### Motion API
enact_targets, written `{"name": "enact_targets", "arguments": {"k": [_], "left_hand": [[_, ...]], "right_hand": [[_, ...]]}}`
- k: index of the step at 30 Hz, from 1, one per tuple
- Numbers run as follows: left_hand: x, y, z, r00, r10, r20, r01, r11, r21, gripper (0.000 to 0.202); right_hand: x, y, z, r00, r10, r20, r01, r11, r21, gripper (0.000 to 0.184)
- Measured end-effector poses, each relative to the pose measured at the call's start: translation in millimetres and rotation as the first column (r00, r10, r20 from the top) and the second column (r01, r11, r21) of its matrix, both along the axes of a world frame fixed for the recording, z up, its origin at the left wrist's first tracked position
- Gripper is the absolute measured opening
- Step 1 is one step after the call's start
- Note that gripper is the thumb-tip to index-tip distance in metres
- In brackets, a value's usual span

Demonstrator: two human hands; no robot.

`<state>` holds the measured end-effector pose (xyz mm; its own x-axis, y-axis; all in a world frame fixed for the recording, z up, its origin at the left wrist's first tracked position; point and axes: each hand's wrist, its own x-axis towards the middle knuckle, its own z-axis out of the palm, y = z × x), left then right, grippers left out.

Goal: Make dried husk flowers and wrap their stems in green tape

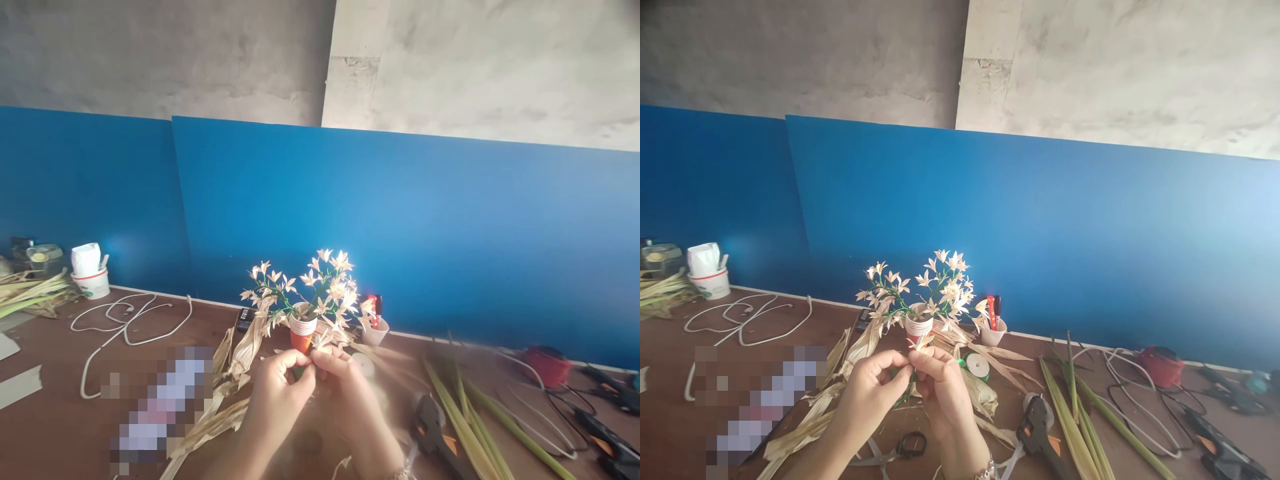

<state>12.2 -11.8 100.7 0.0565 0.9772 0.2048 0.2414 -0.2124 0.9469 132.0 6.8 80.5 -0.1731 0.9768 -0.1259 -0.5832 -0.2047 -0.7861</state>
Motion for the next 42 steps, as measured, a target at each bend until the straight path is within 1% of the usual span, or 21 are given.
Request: {"name": "enact_targets", "arguments": {"k": [3, 8, 12, 14, 16, 19, 22, 24, 26, 29, 37, 40, 42], "left_hand": [[1, -3, 0.8, 1.000, -0.017, -0.010, 0.017, 1.000, -0.002, 0.019], [0, -2, 1.1, 1.000, -0.006, -0.021, 0.006, 1.000, 0.000, 0.018], [-1, -1, 2.8, 0.998, -0.036, 0.042, 0.036, 0.999, -0.014, 0.018], [-2, 0, 3.6, 0.993, -0.061, 0.096, 0.068, 0.995, -0.070, 0.017], [-3, 2, 3.5, 0.983, -0.072, 0.171, 0.099, 0.982, -0.159, 0.017], [-5, 4, 2.1, 0.939, -0.068, 0.338, 0.167, 0.947, -0.274, 0.017], [-6, 4, 0.7, 0.870, -0.078, 0.487, 0.252, 0.919, -0.302, 0.018], [-7, 4, 0.1, 0.835, -0.092, 0.542, 0.294, 0.908, -0.300, 0.020], [-7, 4, -0.4, 0.820, -0.107, 0.562, 0.324, 0.897, -0.302, 0.020], [-8, 5, -1.1, 0.816, -0.128, 0.563, 0.351, 0.885, -0.307, 0.021], [-9, 5, 1.8, 0.813, -0.141, 0.564, 0.372, 0.872, -0.318, 0.025], [-10, 6, -0.4, 0.807, -0.152, 0.571, 0.388, 0.865, -0.318, 0.027], [-10, 7, -3.1, 0.808, -0.156, 0.568, 0.392, 0.862, -0.320, 0.028]], "right_hand": [[-1, 0, 0.1, 1.000, -0.001, -0.018, 0.001, 1.000, -0.004, 0.027], [-3, 2, -2.0, 1.000, 0.008, -0.025, -0.008, 1.000, -0.017, 0.029], [-5, 3, -3.1, 1.000, -0.009, -0.010, 0.009, 1.000, -0.013, 0.031], [-5, 2, -2.1, 1.000, 0.002, 0.005, -0.002, 1.000, -0.012, 0.032], [-5, -1, 0.4, 0.999, 0.034, 0.004, -0.034, 0.999, -0.002, 0.033], [-2, -5, 6.0, 0.996, 0.090, 0.000, -0.090, 0.995, 0.035, 0.031], [5, -6, 11.0, 0.983, 0.183, 0.019, -0.184, 0.982, 0.050, 0.027], [10, -5, 12.5, 0.973, 0.229, 0.036, -0.231, 0.971, 0.055, 0.025], [13, -3, 12.4, 0.971, 0.233, 0.049, -0.236, 0.969, 0.070, 0.023], [14, -2, 11.3, 0.972, 0.229, 0.045, -0.232, 0.969, 0.079, 0.021], [15, -1, 8.8, 0.978, 0.207, 0.029, -0.208, 0.977, 0.044, 0.021], [15, -1, 9.4, 0.976, 0.217, 0.024, -0.218, 0.975, 0.046, 0.019], [15, -3, 11.1, 0.980, 0.198, 0.035, -0.199, 0.979, 0.038, 0.018]]}}
